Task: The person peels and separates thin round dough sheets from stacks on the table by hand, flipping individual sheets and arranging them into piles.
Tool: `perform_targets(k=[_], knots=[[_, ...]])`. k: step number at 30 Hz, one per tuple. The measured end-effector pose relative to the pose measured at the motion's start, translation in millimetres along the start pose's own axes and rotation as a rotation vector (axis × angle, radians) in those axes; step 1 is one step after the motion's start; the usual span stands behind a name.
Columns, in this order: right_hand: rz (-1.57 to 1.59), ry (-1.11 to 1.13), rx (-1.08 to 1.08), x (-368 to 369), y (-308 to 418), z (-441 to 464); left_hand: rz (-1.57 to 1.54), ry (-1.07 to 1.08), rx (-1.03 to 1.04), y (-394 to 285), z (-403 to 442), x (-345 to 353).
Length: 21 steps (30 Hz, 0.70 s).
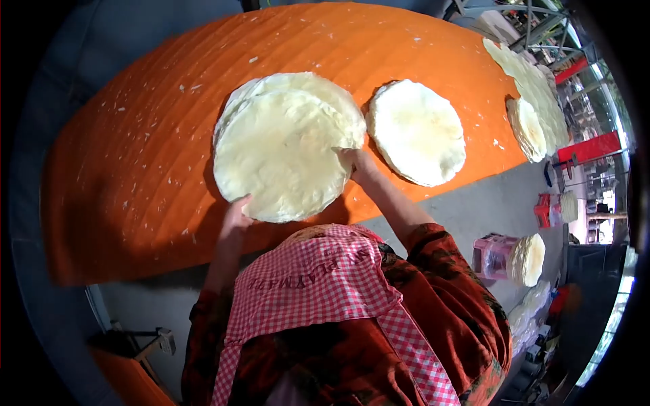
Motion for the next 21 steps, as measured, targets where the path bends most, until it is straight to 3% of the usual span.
perform_targets(k=[1,4,5,8,10,12,14,15,18,21], knots=[[0.135,0.021,0.137,20.1,5.3,-18.5,0.000,0.038,-0.059,-2.4,-3.7,0.6],[-0.002,0.034,0.190,22.1,-5.3,-14.2,-0.100,0.022,-0.121,-12.5,-20.0,15.4],[-0.154,-0.069,0.182,15.9,-2.4,-12.9,-0.128,0.070,-0.113,-10.6,-17.4,13.8],[-0.289,-0.087,-0.141,41.7,60.5,-7.0,-0.296,0.085,-0.044,-17.2,-26.8,35.2],[-0.581,-0.021,-0.391,99.1,137.4,-52.2,-0.369,0.135,0.047,-38.7,-49.6,80.4],[-1.022,-0.150,-0.495,134.5,209.1,-67.7,-0.383,0.240,0.172,-69.7,-78.8,129.7],[-1.355,-0.337,-0.673,191.5,269.0,-104.6,-0.360,0.400,0.107,-78.2,-71.0,150.8],[-1.543,-0.418,-0.711,216.3,290.5,-112.2,-0.386,0.365,0.145,-88.8,-78.1,159.6],[-1.650,-0.241,-1.215,277.0,280.6,-166.0,-0.444,0.300,0.278,-116.8,-93.3,166.7],[-1.954,-0.502,-1.079,287.3,197.7,-183.4,-0.621,0.422,0.341,-120.0,-90.4,159.2]])
Point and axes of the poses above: each hand's wrist, its own z-axis towards the middle knuckle, its own x-axis out of the palm, y = z × x, the point moved 6 cm from there along z, towards the middle knuckle, and after that the axes turned 13 degrees about x, right-handed, at the moved point
